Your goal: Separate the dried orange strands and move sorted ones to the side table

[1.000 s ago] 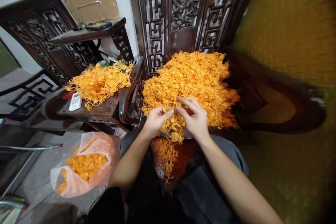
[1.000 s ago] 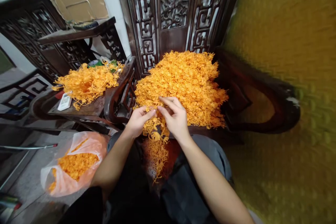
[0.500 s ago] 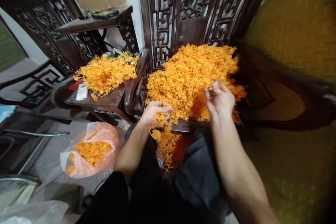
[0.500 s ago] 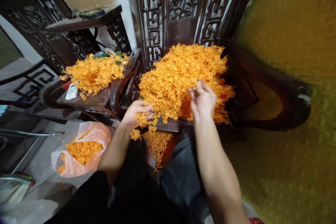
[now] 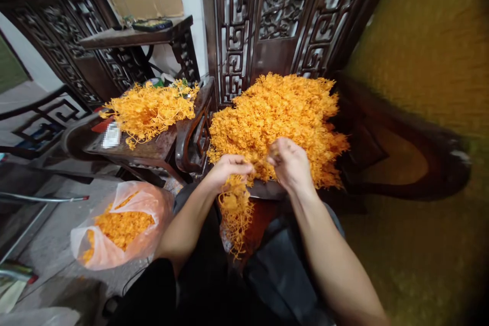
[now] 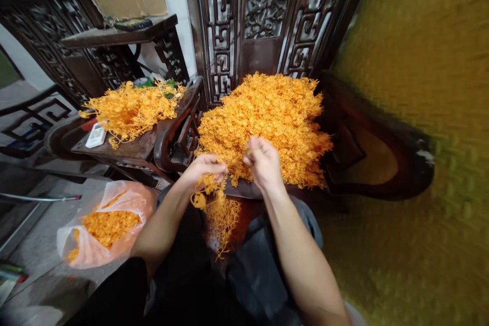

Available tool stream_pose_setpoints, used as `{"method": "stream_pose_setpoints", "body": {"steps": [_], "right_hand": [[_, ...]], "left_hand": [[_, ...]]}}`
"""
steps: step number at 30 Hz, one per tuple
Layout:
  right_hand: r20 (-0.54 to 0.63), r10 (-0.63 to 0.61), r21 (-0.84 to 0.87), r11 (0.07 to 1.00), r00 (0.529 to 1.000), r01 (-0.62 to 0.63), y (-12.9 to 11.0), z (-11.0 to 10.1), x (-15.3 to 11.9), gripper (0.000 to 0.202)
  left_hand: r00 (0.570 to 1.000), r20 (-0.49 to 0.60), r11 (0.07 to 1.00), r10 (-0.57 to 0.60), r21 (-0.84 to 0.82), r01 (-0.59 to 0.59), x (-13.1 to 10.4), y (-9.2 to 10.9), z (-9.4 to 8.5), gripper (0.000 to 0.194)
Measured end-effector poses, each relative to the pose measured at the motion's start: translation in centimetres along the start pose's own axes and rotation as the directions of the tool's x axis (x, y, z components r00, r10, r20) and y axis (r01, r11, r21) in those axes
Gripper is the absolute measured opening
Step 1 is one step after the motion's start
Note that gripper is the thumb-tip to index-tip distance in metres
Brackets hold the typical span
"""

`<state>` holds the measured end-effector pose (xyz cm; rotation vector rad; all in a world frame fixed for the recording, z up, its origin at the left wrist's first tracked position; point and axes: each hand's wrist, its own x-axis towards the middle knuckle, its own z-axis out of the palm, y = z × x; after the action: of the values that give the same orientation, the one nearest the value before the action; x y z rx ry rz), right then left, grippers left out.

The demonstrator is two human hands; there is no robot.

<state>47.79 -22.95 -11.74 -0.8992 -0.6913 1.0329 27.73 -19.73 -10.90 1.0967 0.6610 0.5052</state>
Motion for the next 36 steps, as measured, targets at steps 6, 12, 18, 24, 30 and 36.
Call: {"method": "stream_pose_setpoints", "body": {"steps": [6,12,18,24,30,36], "right_hand": [[-0.097,-0.099,-0.041,0.995,0.99,0.095,-0.2,-2.2,0.5,0.049],[0.338,-0.048,-0.592,0.766,0.94,0.252,0.3,0.5,-2.3,0.041],[0.2,-0.196,-0.57,0.773,0.96,0.277,0.7,0.4,-1.2,0.052],[-0.18,-0.141,-0.087,0.988,0.973,0.127,0.4,-0.8,0.7,0.051],[0.01,0.147,-0.036,0.989,0.989,-0.147,1.3,0.5,-0.4,0.037],[0.011,0.343,0.089,0.935,0.939,-0.343,2.1,-1.4,0.8,0.029]], "left_hand": [[0.998,0.021,0.962,0.067,0.266,-0.07,-0.4,0.7,-0.1,0.029],[0.985,-0.036,0.823,0.166,0.556,-0.118,-0.1,0.2,-0.1,0.035],[0.983,-0.07,0.776,0.168,0.624,-0.088,-1.1,0.3,0.1,0.025],[0.963,-0.122,0.855,0.241,0.497,-0.151,-0.6,0.0,0.0,0.025],[0.896,-0.373,0.967,0.241,0.017,-0.253,1.7,0.0,-0.5,0.027],[0.93,-0.335,0.944,0.154,-0.227,-0.238,1.9,-0.2,-1.6,0.022]]}}
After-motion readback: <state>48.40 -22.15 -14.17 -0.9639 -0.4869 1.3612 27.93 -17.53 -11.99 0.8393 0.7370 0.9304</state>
